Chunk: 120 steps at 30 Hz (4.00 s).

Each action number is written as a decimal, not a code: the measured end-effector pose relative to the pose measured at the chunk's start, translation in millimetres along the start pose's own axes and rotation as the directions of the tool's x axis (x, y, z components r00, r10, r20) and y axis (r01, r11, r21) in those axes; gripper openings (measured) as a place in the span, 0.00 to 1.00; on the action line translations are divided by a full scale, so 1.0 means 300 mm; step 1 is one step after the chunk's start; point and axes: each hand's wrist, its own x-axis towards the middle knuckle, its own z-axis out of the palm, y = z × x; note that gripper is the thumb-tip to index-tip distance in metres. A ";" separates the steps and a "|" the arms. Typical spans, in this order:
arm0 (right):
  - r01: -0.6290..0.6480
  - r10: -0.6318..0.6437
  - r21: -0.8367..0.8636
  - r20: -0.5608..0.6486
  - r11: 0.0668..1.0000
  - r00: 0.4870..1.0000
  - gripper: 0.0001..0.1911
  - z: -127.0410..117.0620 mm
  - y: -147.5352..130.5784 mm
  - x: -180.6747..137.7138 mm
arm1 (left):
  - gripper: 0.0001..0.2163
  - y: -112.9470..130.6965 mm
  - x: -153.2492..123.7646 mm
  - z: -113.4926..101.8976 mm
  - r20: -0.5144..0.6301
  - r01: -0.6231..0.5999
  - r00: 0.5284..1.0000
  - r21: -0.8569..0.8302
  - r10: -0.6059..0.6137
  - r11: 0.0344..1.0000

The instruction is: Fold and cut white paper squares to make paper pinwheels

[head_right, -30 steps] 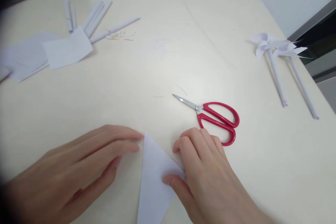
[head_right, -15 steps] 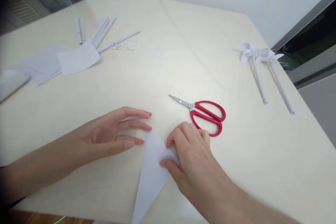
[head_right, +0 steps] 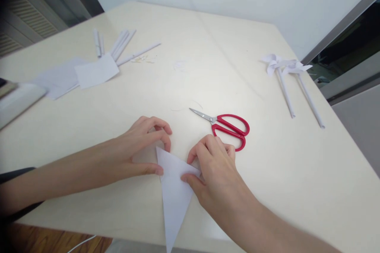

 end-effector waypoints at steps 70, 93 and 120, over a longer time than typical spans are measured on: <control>-0.147 0.034 -0.399 -0.277 0.905 0.960 0.12 -0.138 0.163 0.120 | 0.04 0.027 -0.029 0.006 0.080 0.229 0.949 -0.839 -0.304 0.494; -0.465 0.062 0.815 0.474 0.346 0.878 0.10 -0.116 -0.016 0.003 | 0.09 0.042 0.008 -0.055 -0.004 0.103 0.967 -0.909 -0.255 0.404; -0.129 -0.045 0.842 0.178 0.524 0.983 0.30 -0.069 0.025 0.004 | 0.06 0.062 0.086 -0.138 0.022 0.142 0.978 -0.800 -0.207 0.583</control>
